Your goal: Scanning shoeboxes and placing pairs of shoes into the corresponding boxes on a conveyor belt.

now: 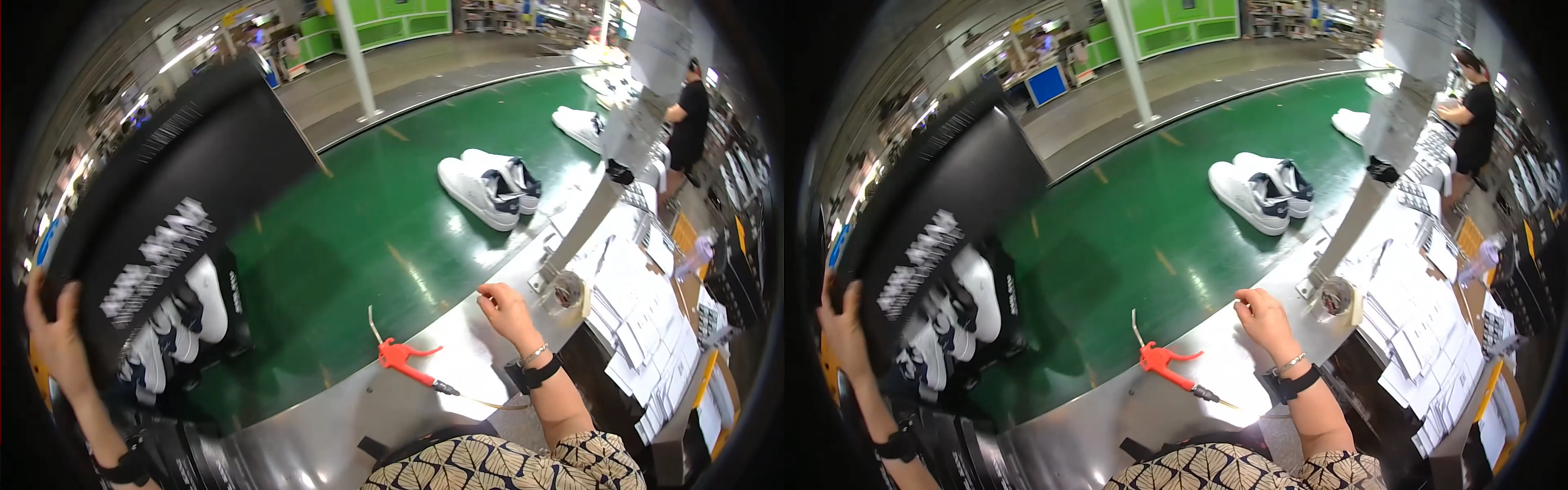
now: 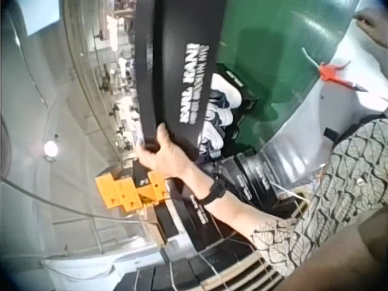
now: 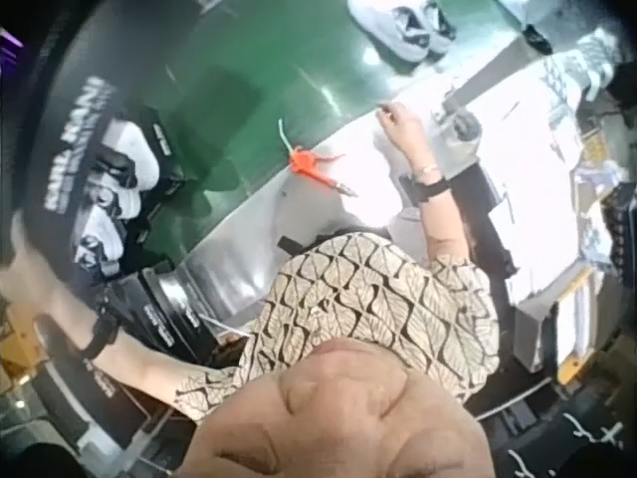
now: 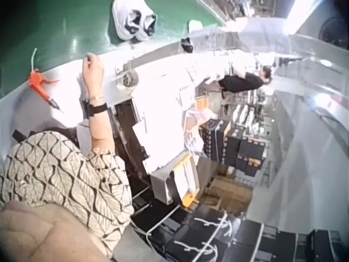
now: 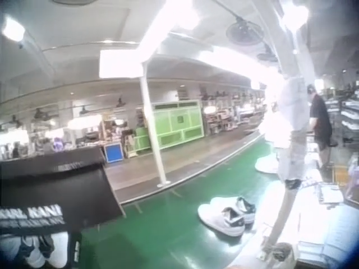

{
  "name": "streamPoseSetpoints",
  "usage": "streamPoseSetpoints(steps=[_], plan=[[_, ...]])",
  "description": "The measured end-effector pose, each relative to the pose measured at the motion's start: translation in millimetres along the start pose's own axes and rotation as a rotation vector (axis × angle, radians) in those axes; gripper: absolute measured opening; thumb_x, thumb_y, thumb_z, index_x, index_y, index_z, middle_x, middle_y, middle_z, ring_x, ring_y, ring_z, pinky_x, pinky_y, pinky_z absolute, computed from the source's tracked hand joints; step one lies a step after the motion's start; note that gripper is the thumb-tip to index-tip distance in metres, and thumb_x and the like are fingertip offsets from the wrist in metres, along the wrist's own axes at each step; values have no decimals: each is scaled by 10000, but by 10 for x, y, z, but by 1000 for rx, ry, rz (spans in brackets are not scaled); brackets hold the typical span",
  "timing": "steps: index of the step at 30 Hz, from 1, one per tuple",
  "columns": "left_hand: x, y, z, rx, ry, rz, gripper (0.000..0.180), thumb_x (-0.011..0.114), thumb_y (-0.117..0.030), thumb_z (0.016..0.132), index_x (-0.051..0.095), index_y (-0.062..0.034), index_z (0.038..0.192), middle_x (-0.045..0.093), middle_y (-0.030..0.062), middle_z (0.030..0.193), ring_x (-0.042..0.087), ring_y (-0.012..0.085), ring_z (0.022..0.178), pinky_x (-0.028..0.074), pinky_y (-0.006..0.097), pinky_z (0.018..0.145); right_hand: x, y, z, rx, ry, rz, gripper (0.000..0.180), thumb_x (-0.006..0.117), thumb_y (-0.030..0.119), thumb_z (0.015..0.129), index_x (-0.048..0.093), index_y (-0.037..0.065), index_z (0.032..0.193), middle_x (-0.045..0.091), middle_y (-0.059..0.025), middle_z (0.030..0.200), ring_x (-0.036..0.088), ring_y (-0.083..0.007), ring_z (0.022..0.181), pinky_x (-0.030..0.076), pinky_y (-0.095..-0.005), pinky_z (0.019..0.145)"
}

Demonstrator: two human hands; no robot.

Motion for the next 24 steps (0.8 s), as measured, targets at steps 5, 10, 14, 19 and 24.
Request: streamPoseSetpoints(steps=[5,10,14,19,24], plan=[[1085,-1621,-142,320,227,-139,526,806,-210,545,581,-51,993,582,125,949,558,324,905,438,399,772,-332,-388,24,131,-39,65,214,613,143,797,650,28,974,650,-129,851,630,-232,734,498,-313,688],[1888,-2204,-227,287,422,-310,433,716,-215,690,572,-56,1066,561,104,1078,537,264,986,420,361,853,-313,-766,223,250,-79,203,243,618,171,816,634,3,990,639,-77,797,596,-149,698,483,-275,664],[2324,-2326,-106,-19,756,-1007,508,623,-254,850,460,-22,1273,507,116,1172,472,178,1094,357,291,953,-248,-1077,557,483,-145,535,273,607,198,840,605,2,1030,587,-20,766,541,-90,677,451,-238,610],[2510,-2335,-486,-23,857,-846,516,645,-296,843,476,-41,1257,530,93,1161,485,176,1092,359,293,958,-158,-1492,1077,621,-280,680,480,649,394,799,533,21,1077,562,-27,833,515,-96,645,407,-236,517],[2463,-2634,-550,36,728,-662,477,659,-371,777,565,-87,1148,600,116,1104,529,273,1054,330,380,950,-257,-1709,1469,747,-358,694,519,646,524,761,547,91,1029,505,5,847,473,-98,676,394,-242,554]])
Point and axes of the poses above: each hand's wrist, its own z-axis towards the middle knuckle, its own x-axis out of the palm, y = z × x, the point moved 7 cm from there along z, towards the middle knuckle
